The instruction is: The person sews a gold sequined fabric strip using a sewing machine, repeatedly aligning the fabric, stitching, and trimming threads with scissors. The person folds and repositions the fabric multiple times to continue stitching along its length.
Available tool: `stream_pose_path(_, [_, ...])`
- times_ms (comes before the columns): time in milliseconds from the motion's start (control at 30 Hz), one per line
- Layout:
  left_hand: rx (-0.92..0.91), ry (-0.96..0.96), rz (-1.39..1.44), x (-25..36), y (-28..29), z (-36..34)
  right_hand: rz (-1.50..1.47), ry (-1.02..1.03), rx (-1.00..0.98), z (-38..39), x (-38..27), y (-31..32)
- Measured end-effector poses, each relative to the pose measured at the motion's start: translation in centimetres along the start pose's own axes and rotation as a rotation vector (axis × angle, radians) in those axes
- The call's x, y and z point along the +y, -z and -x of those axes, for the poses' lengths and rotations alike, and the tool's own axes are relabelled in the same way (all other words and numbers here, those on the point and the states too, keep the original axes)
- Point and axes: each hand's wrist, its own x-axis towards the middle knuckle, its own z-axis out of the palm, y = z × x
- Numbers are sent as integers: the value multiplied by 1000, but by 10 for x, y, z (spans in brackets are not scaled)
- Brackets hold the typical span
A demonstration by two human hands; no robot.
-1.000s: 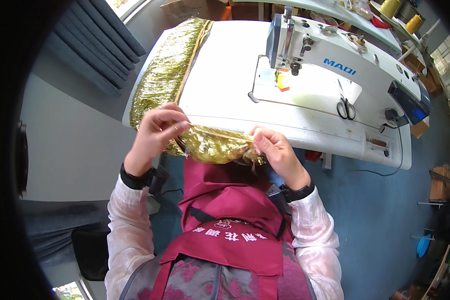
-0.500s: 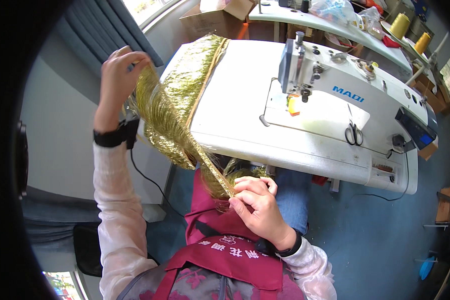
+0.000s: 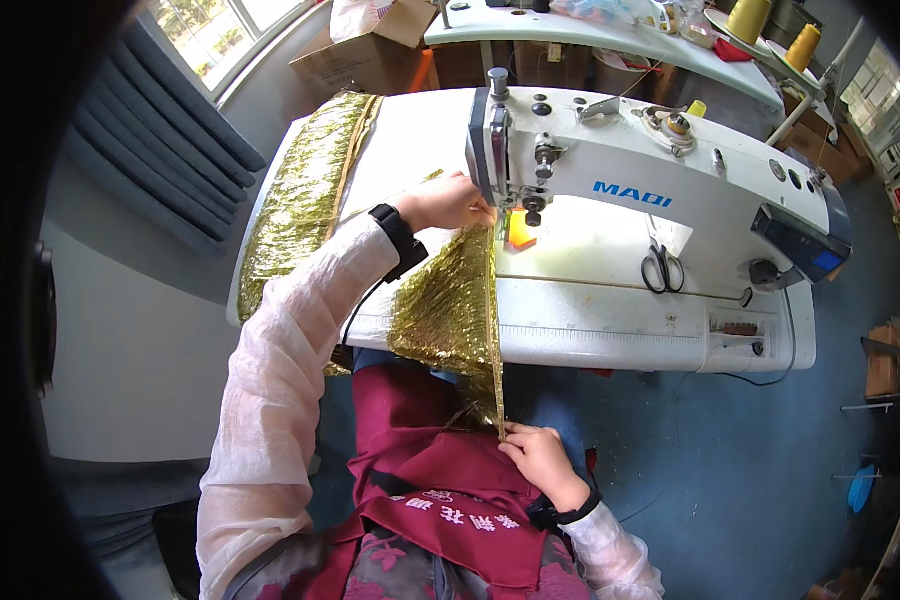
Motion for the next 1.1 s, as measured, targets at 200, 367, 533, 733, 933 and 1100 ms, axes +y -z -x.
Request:
stream_pose_path(200, [-30, -31, 190, -10, -11, -14, 239, 215, 267, -54, -45, 68])
stream_pose_path(367, [-23, -74, 345, -9, -11, -14, 340, 348, 308, -150, -60, 110])
stream_pose_path(533, [-33, -152, 397, -14, -12, -20, 449, 360, 182, -200, -54, 101])
stream_pose_path(733, [-103, -108, 411, -22, -17, -24, 478, 259, 211, -206, -47, 89])
stream_pose_path(933, [-337, 82, -34, -39, 43, -46, 748, 327, 329, -206, -50, 75])
stream_pose_path(1100, [221, 451, -587, -73, 156, -57, 684, 303, 305, -205, -50, 76])
